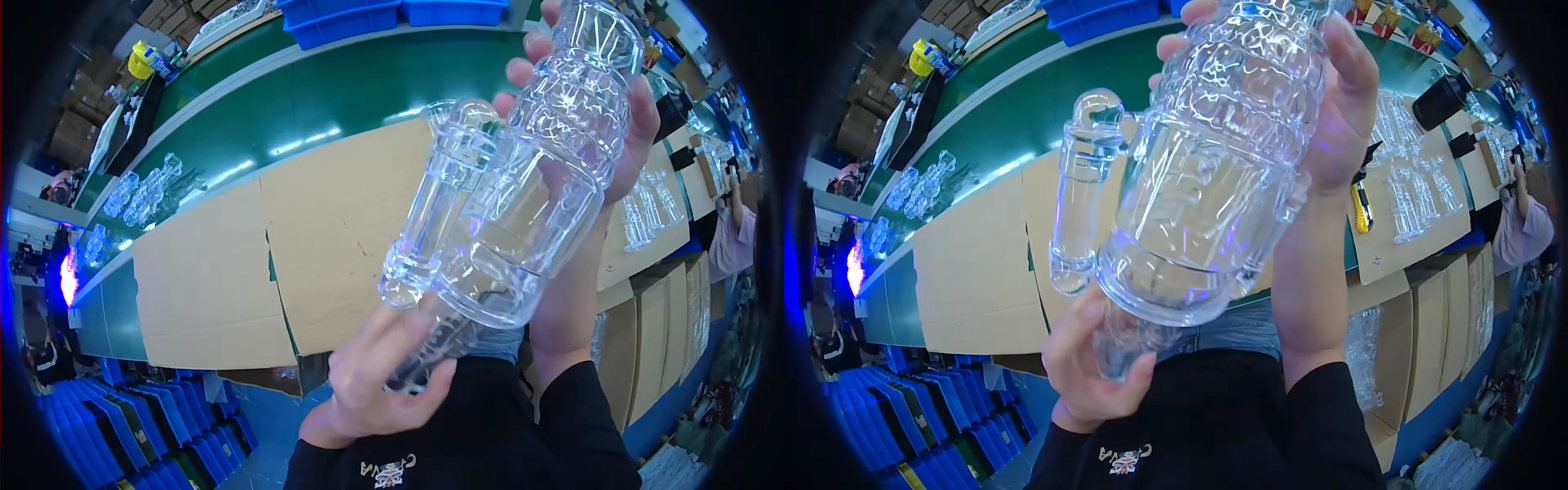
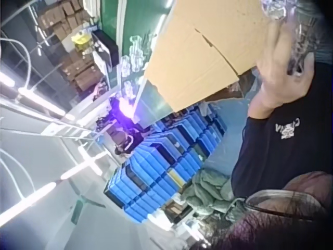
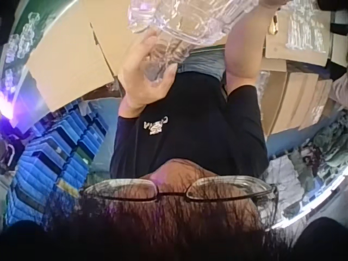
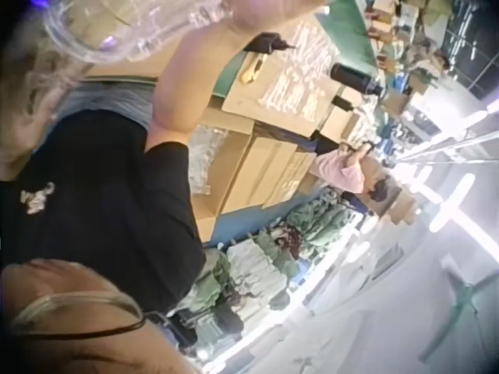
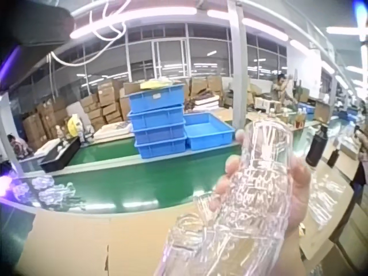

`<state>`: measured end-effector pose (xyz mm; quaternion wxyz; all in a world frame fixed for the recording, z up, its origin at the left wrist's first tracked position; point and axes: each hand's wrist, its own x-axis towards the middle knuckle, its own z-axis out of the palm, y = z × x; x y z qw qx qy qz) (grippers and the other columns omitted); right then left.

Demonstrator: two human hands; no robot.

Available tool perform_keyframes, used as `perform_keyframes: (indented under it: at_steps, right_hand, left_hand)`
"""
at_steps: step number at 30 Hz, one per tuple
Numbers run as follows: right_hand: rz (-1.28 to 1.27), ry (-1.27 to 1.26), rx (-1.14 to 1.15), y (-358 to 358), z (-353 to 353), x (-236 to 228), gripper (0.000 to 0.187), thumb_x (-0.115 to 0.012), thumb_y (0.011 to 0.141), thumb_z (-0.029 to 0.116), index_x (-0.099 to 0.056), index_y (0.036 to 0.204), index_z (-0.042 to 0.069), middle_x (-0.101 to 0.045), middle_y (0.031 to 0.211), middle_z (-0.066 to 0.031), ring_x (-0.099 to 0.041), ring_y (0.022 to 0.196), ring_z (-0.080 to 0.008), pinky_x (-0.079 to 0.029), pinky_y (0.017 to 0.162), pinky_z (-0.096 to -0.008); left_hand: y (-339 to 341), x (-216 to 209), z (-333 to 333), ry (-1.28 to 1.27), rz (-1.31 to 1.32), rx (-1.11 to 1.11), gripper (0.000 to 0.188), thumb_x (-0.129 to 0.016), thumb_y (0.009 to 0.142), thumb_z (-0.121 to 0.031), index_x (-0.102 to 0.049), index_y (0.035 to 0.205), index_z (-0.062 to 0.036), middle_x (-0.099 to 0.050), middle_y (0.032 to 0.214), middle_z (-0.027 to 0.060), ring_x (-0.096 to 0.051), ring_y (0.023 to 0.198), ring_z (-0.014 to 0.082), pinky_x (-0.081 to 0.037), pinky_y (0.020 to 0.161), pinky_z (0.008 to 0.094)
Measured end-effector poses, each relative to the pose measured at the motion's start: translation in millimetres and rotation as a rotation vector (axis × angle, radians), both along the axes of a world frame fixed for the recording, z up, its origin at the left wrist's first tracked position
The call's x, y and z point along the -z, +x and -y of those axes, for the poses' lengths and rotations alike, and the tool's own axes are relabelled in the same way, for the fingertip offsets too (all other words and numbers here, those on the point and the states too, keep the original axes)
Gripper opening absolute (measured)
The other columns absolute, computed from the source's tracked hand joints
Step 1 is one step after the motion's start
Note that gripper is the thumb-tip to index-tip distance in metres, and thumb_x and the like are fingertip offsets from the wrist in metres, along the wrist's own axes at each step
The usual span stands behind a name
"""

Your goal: Filling plastic components with liquid and assembling them into clear plastic figurines.

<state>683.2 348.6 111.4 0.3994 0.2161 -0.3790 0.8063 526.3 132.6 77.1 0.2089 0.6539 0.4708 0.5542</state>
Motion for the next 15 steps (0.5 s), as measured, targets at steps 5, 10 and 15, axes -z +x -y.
perform_keyframes:
  at_steps: [5,10,15]
  right_hand:
    - [0.173,-0.104,0.120,6,4,1,0.068,-0.043,0.092,0.042,-0.021,0.143,0.002,-0.052,0.125,-0.0204,-0.057,0.112,-0.0348,-0.047,0.095,-0.0516]
    - [0.256,-0.184,0.237,13,20,-14,0.066,-0.041,0.093,0.042,-0.023,0.143,0.002,-0.054,0.123,-0.0205,-0.058,0.110,-0.0346,-0.050,0.091,-0.0490]
    - [0.278,-0.218,0.346,7,22,-11,0.064,-0.040,0.093,0.041,-0.025,0.142,0.002,-0.056,0.119,-0.0204,-0.060,0.105,-0.0346,-0.054,0.084,-0.0449]
  left_hand:
    - [-2,7,7,0.121,-0.051,-0.011,0.039,-0.065,0.068,0.006,-0.057,0.106,0.0022,-0.057,0.118,0.0298,-0.066,0.079,0.0306,-0.054,0.063,0.0295]
    - [-5,-4,0,0.063,-0.285,0.046,0.037,-0.067,0.070,0.003,-0.054,0.105,0.0026,-0.057,0.116,0.0312,-0.066,0.082,0.0310,-0.054,0.065,0.0295]
    - [0,10,3,0.091,0.203,0.010,0.037,-0.065,0.075,0.001,-0.052,0.110,0.0050,-0.059,0.114,0.0297,-0.066,0.078,0.0268,-0.054,0.066,0.0280]
